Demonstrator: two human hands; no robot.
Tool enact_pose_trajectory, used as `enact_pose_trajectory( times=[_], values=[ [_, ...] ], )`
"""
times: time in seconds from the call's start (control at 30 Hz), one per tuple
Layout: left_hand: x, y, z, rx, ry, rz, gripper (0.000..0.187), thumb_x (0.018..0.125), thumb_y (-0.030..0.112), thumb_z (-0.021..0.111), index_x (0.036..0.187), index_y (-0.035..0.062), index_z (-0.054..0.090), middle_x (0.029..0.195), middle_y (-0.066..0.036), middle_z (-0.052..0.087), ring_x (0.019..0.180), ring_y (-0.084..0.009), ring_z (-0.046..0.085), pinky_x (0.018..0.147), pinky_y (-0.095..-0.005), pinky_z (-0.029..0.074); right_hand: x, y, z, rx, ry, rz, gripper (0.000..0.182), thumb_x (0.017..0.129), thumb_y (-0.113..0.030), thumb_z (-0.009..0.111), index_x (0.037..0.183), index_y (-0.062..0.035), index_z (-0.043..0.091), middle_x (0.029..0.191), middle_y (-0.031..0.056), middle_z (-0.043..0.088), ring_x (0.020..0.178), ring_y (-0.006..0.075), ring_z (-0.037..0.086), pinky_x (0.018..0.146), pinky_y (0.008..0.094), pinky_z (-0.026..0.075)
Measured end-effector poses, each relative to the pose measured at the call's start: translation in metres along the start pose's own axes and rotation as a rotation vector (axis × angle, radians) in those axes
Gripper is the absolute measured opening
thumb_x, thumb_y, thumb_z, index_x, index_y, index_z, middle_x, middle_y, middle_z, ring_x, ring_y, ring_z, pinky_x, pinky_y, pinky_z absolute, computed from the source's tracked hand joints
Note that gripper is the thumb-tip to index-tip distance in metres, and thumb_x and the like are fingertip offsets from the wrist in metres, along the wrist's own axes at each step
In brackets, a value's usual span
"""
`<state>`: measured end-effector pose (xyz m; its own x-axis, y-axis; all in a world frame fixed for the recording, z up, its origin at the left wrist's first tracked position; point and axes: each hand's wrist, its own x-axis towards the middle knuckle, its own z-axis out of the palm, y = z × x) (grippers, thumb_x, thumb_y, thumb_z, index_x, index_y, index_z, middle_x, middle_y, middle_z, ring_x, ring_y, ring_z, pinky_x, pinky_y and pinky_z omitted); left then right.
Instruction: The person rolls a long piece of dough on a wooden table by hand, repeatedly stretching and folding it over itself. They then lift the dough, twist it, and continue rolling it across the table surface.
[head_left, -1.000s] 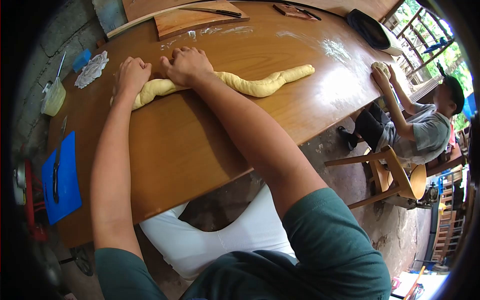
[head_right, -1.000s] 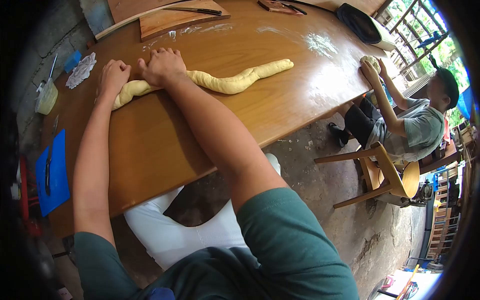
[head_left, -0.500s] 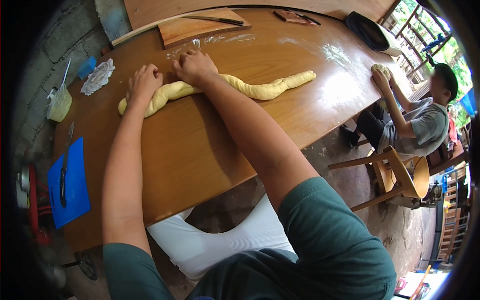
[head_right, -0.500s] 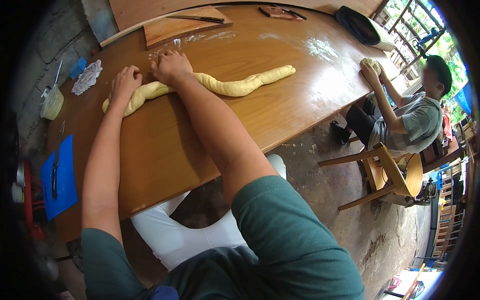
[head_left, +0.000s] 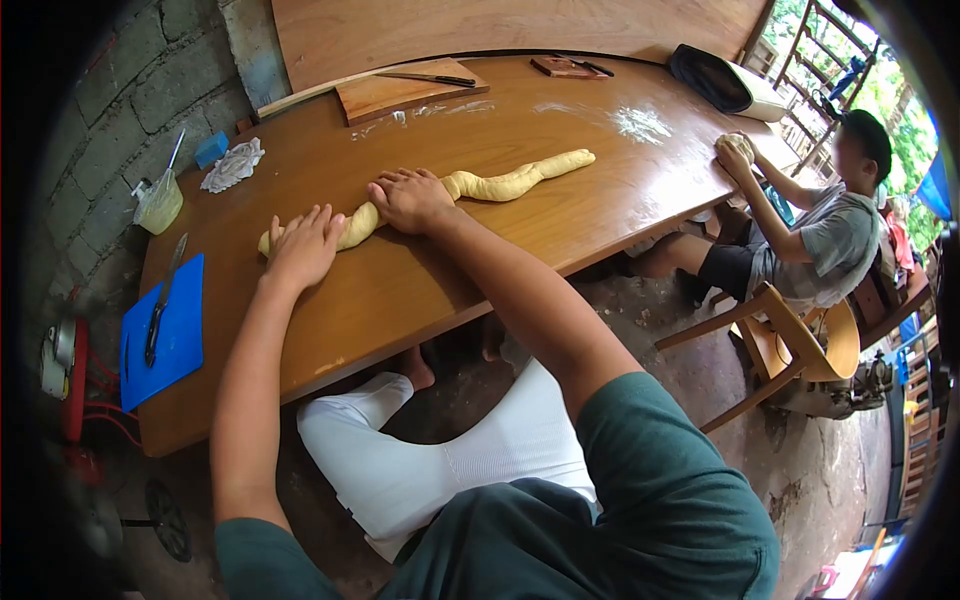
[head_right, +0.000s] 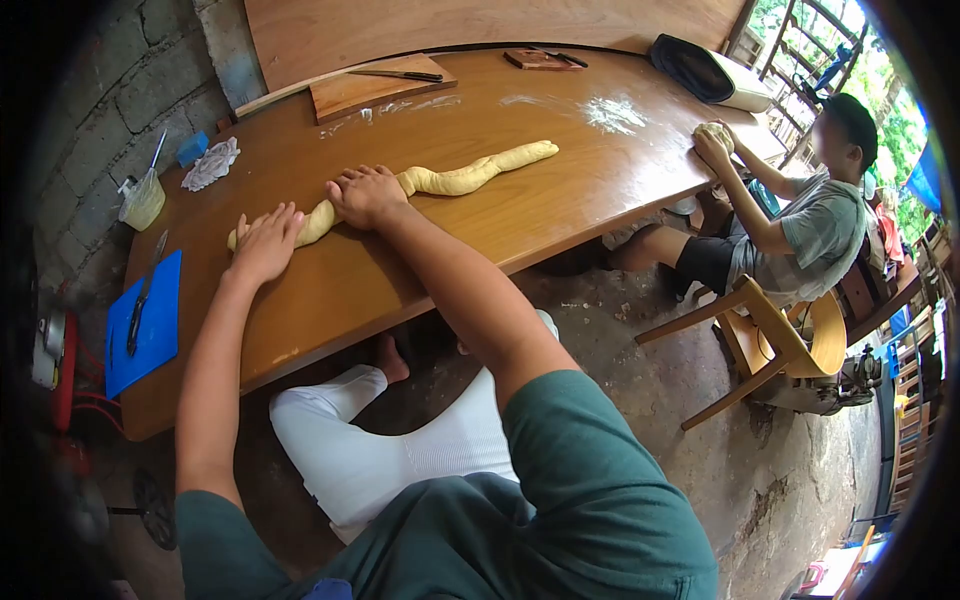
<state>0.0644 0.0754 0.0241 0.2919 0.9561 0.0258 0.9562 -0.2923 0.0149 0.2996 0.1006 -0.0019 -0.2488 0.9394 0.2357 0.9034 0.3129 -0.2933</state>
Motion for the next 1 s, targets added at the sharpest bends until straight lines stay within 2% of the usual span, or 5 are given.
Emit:
enact_pose_trajectory(
  times=[0.37, 0.57, 0.63, 0.77, 1.0],
  values=[
    [-0.095, -0.025, -0.013, -0.224, 0.276, 0.304, 0.053, 0.093, 0.023, 0.077, 0.145, 0.0176, 0.066, 0.104, -0.013, 0.059, 0.103, -0.034, 0.056, 0.101, -0.0481, 0.048, -0.126, -0.01, -0.031, 0.007, 0.222, -0.295, 0.051, 0.101, -0.041, 0.06, 0.133, -0.0014, 0.065, 0.127, 0.018, 0.069, 0.124, 0.036, 0.062, 0.115, 0.0471, 0.043],
    [-0.096, -0.032, 0.01, -0.132, 0.539, 0.272, 0.057, 0.095, 0.027, 0.076, 0.147, 0.0125, 0.061, 0.127, -0.013, 0.063, 0.125, -0.0351, 0.057, 0.107, -0.048, 0.045, -0.12, -0.04, -0.039, -0.139, 0.138, -0.151, 0.049, 0.101, -0.042, 0.062, 0.131, -0.0024, 0.066, 0.121, 0.0176, 0.067, 0.121, 0.0361, 0.06, 0.11, 0.0458, 0.045],
    [-0.096, -0.034, 0.001, -0.284, 0.175, 0.132, 0.06, 0.097, 0.027, 0.073, 0.151, 0.0088, 0.054, 0.146, -0.015, 0.058, 0.141, -0.0362, 0.051, 0.116, -0.0536, 0.039, -0.122, -0.058, -0.035, -0.167, 0.222, -0.159, 0.05, 0.1, -0.042, 0.063, 0.129, -0.0011, 0.065, 0.122, 0.018, 0.065, 0.119, 0.0356, 0.06, 0.11, 0.0472, 0.044],
    [-0.101, -0.019, 0.017, -0.007, 0.492, 0.206, 0.062, 0.102, 0.028, 0.068, 0.156, 0.0073, 0.048, 0.157, -0.018, 0.051, 0.149, -0.0385, 0.044, 0.124, -0.0623, 0.027, -0.118, -0.104, -0.006, -0.048, 0.103, -0.19, 0.075, 0.107, -0.057, 0.042, 0.15, 0.0037, 0.051, 0.158, 0.0249, 0.046, 0.151, 0.0401, 0.04, 0.128, 0.0529, 0.024],
    [-0.073, -0.005, 0.025, 0.026, 0.163, 0.161, 0.07, 0.115, 0.046, 0.037, 0.172, 0.0071, 0.024, 0.179, -0.014, 0.02, 0.167, -0.0326, 0.012, 0.13, -0.064, -0.003, -0.024, -0.081, 0.008, -0.048, -0.066, 0.037, 0.092, 0.109, -0.067, 0.017, 0.169, 0.0033, 0.024, 0.179, 0.0194, 0.02, 0.168, 0.0339, 0.009, 0.134, 0.0569, -0.002]
  ],
)
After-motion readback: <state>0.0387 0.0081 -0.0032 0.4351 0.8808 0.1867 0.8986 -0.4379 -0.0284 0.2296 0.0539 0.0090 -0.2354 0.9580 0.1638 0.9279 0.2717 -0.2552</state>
